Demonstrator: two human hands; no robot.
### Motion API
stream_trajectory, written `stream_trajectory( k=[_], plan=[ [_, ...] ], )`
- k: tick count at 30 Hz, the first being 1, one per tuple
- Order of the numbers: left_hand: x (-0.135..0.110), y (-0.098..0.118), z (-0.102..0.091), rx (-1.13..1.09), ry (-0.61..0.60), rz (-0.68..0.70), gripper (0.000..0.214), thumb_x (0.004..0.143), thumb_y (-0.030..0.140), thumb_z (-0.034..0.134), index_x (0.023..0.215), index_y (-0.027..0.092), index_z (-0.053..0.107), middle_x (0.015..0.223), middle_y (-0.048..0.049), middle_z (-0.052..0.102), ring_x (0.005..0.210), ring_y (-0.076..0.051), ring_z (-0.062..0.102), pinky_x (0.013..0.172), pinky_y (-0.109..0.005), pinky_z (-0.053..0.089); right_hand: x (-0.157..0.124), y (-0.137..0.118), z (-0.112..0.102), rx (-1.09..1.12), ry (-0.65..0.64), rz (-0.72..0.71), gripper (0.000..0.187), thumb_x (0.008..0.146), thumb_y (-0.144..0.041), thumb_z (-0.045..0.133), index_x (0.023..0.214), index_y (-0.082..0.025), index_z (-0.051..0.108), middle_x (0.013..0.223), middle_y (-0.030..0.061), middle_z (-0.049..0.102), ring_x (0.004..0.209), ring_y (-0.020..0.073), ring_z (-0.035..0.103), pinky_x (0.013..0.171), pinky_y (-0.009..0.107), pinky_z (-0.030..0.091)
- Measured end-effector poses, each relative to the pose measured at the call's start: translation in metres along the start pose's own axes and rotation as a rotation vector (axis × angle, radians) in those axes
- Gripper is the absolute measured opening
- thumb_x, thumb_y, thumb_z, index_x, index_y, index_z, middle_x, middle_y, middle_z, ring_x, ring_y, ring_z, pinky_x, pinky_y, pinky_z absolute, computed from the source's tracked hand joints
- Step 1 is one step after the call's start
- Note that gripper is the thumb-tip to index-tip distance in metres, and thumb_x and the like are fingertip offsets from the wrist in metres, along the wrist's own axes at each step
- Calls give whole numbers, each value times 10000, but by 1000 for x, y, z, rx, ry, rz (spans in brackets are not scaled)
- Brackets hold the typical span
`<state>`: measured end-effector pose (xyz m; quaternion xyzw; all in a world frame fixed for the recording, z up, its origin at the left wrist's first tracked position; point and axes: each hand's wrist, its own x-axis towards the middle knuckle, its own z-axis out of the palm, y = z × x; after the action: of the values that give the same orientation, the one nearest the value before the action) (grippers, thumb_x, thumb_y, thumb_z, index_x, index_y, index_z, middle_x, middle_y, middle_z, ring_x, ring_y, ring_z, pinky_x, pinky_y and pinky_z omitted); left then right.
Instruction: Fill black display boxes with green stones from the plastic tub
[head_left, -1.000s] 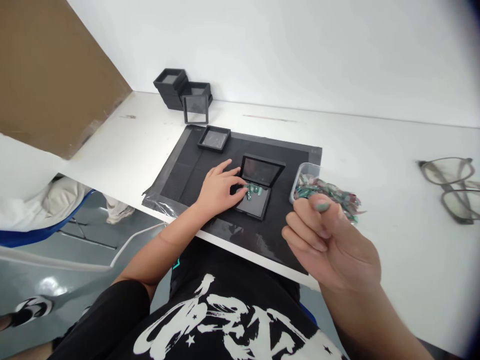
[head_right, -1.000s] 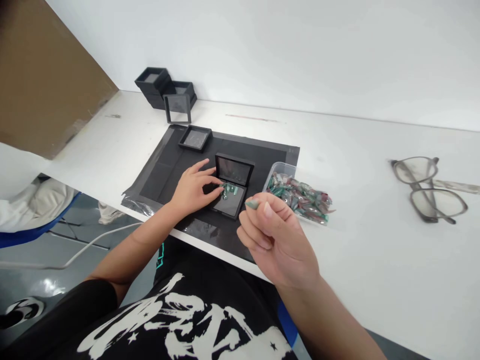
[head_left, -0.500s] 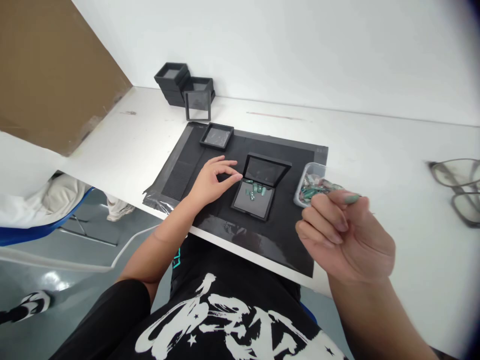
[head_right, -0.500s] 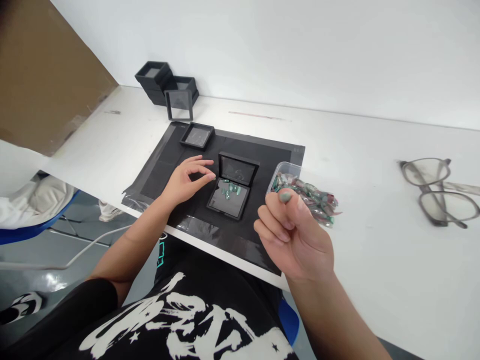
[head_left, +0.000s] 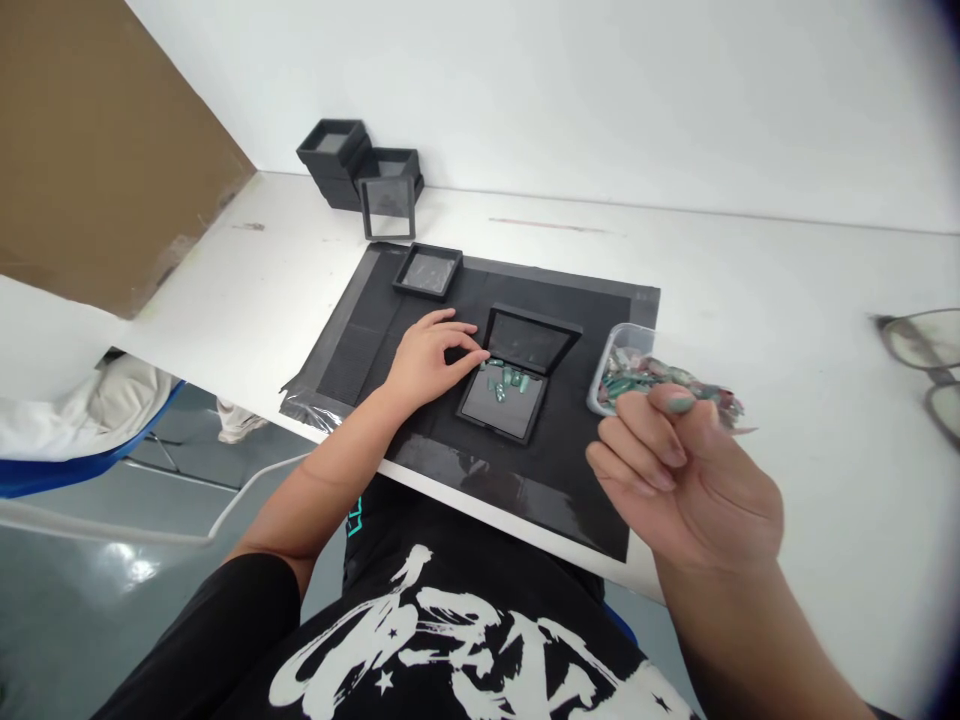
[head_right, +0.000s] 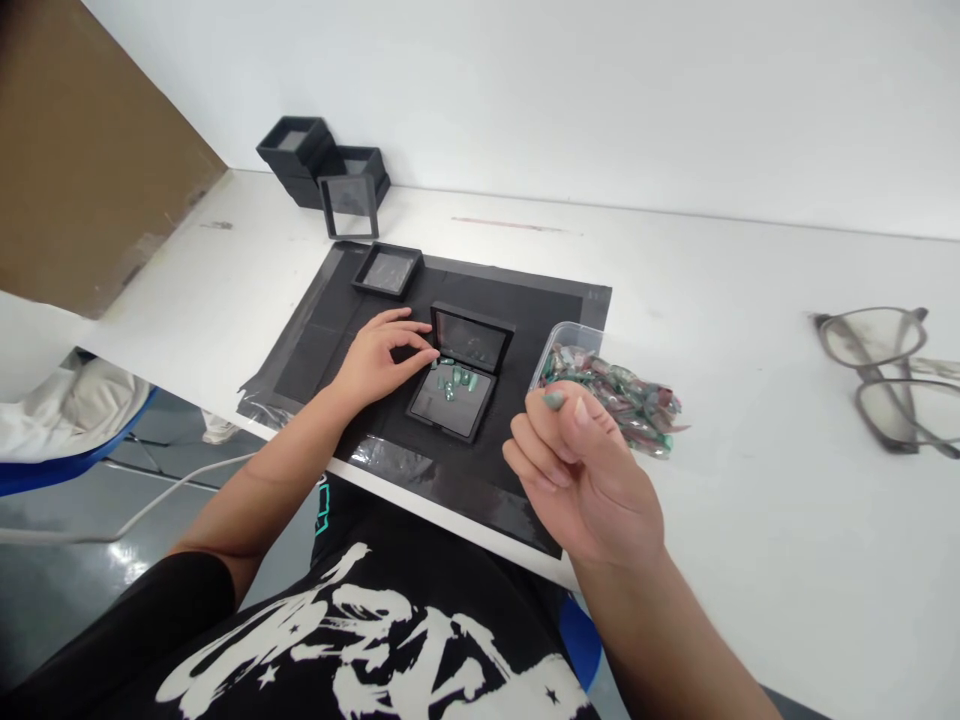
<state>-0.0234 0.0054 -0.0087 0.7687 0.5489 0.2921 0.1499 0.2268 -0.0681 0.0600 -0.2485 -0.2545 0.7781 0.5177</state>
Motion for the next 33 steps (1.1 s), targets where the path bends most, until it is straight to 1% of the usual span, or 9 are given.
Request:
stream_trajectory(
  k=[2,4,7,11,15,21,27,30,33],
  plan=[
    [-1,1,1,13,30,37,162,871,362,708,849,214,769,1063,-39,783,1232,-254,630,1104,-451,491,0,1,0,5,2,-6,353,835,-338,784,664,-198,509,564,-81,211,423,48,149,374,225,167],
    [-3,5,0,19,50,62,214,910,392,656,871,208,760,1005,-33,788,1115,-223,681,1051,-408,513,0,2,0,2,12,-23,372,831,-343,788,658,-199,492,560,-82,207,420,48,144,373,223,171],
    [-7,11,-4,33,20,82,305,962,457,561,958,220,752,987,-23,774,973,-183,690,956,-363,523,1,3,0,-7,57,-56,399,825,-337,793,651,-199,462,553,-85,191,418,49,125,368,218,172],
    [-14,12,-8,133,-68,110,353,990,479,483,1107,278,749,1175,-41,709,1109,-213,616,1001,-394,473,3,3,-1,-14,123,-62,450,831,-323,786,634,-195,402,557,-82,180,431,58,105,363,203,176],
    [-16,11,-6,181,-65,112,376,1006,477,441,1120,298,752,1294,-38,658,1198,-238,574,1032,-420,451,3,4,-4,0,127,-63,456,846,-309,771,631,-193,387,565,-78,184,443,62,110,372,185,207],
    [-16,14,-3,184,-73,152,398,1004,499,435,1113,293,758,1310,-45,657,1201,-240,577,1015,-413,457,3,4,-5,-31,117,-66,446,851,-315,762,634,-195,391,571,-75,195,449,65,128,382,193,222],
    [-19,14,-6,151,-55,181,411,1013,472,411,1049,294,779,1281,-32,676,1188,-228,583,1040,-408,455,4,5,-5,-115,122,-79,401,854,-342,748,645,-213,432,575,-71,191,452,79,134,384,241,196],
    [-19,12,-6,143,-68,215,418,1013,475,397,1157,289,743,1329,-50,649,1264,-239,545,1089,-415,436,4,6,-4,-154,139,-79,369,848,-361,751,663,-223,463,578,-70,190,456,86,134,387,262,179],
    [-19,10,-3,197,-119,274,434,1008,498,397,1318,324,646,1503,-50,517,1447,-278,392,1201,-480,321,4,7,-4,-161,157,-79,361,837,-365,758,665,-228,471,578,-69,192,462,90,135,388,267,177]
  ],
)
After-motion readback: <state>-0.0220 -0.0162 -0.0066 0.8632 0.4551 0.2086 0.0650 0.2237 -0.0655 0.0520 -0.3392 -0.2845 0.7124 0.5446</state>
